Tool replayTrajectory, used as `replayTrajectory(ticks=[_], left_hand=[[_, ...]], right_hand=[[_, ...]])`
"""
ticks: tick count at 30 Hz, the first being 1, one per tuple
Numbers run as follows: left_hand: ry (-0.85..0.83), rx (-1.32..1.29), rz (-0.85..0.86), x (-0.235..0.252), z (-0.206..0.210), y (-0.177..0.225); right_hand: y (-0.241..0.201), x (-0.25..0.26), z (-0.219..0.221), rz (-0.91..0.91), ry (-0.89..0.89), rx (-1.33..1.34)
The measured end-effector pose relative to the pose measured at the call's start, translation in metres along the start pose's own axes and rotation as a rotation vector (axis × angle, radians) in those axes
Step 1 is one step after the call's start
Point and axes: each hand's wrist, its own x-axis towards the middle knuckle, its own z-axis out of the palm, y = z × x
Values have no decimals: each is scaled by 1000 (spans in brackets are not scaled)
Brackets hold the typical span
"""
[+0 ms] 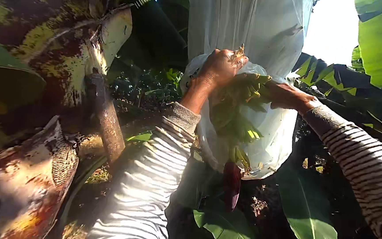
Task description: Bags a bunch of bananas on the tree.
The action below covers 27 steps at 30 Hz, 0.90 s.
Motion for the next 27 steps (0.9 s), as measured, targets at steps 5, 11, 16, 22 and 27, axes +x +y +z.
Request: replayTrajectory(ticks=[5, 11, 16, 22, 27], left_hand=[[-572, 257, -464, -65, -71, 22], [-268, 473, -447, -96, -1, 64], [-386, 630, -455, -68, 63, 47], [-662, 793, -388, -42, 53, 67], [-756, 854, -250, -42, 27, 88]], right_hand=[[13, -7, 23, 95, 160, -9], [-40, -14, -13, 234, -53, -226], [-51, -24, -33, 246, -144, -324], [34, -54, -44, 206, -94, -216], [41, -71, -21, 177, 23, 5]])
